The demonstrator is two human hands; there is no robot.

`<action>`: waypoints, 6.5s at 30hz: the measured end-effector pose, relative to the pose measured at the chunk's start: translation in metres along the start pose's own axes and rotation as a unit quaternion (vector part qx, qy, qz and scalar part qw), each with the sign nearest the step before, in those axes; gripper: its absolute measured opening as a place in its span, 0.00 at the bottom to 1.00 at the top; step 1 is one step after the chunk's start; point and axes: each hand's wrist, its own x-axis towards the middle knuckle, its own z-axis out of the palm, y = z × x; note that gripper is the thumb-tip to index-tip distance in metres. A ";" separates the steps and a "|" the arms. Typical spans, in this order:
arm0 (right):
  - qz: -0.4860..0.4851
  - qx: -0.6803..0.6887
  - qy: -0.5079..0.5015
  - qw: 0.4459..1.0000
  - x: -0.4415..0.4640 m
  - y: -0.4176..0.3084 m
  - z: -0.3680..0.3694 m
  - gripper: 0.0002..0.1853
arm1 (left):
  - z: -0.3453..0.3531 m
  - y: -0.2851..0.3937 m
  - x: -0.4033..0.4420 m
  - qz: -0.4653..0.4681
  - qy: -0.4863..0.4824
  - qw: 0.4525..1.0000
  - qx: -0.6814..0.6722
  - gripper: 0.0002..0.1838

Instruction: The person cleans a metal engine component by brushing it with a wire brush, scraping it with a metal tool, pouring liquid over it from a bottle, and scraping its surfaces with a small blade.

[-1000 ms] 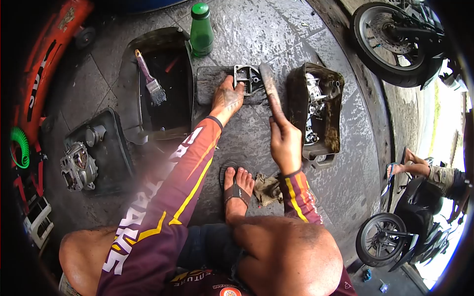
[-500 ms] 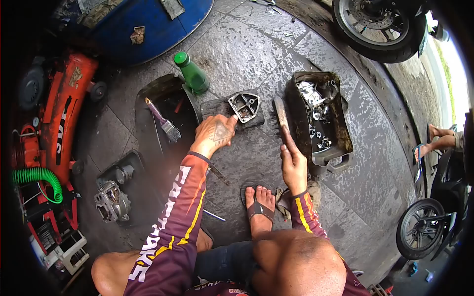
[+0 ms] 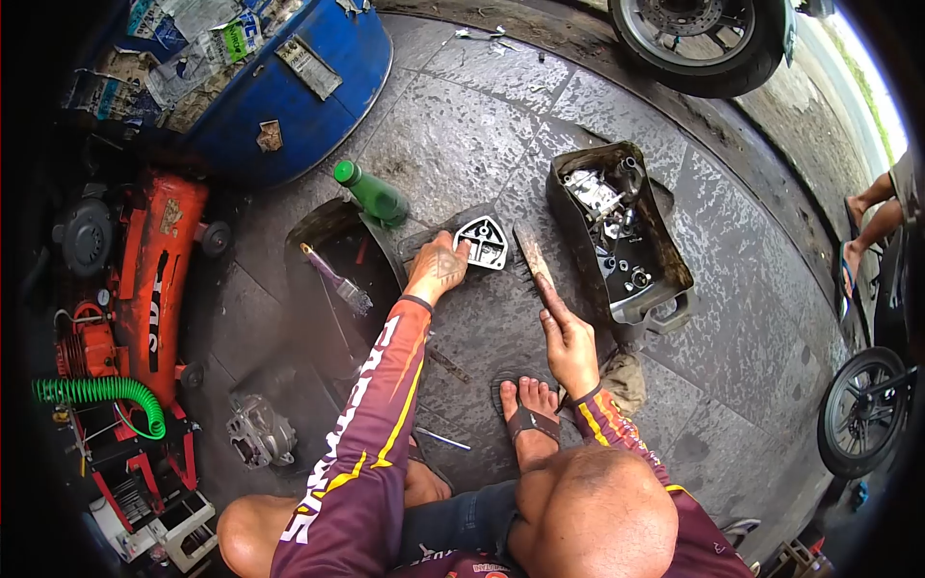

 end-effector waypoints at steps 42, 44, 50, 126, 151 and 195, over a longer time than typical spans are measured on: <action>-0.141 -0.278 -0.024 0.950 0.144 -0.032 0.016 0.24 | 0.032 -0.003 -0.016 -0.062 -0.036 0.929 -0.362 0.19; -0.208 -0.205 -0.028 0.956 0.092 -0.044 -0.014 0.27 | 0.048 -0.013 -0.004 -0.042 -0.008 0.940 -0.339 0.19; -0.139 -0.275 -0.075 0.948 0.086 -0.007 0.021 0.26 | 0.037 -0.006 -0.014 -0.030 -0.044 0.914 -0.403 0.11; -0.168 -0.163 -0.003 0.972 0.056 0.016 0.024 0.27 | 0.024 0.003 -0.025 -0.012 -0.050 0.951 -0.305 0.22; -0.229 -0.240 -0.010 0.944 0.091 0.022 0.031 0.32 | 0.035 0.001 -0.019 -0.021 0.006 0.941 -0.337 0.26; -0.184 -0.033 0.136 0.973 0.037 -0.025 0.004 0.12 | -0.042 0.042 -0.107 0.138 0.173 0.898 -0.380 0.18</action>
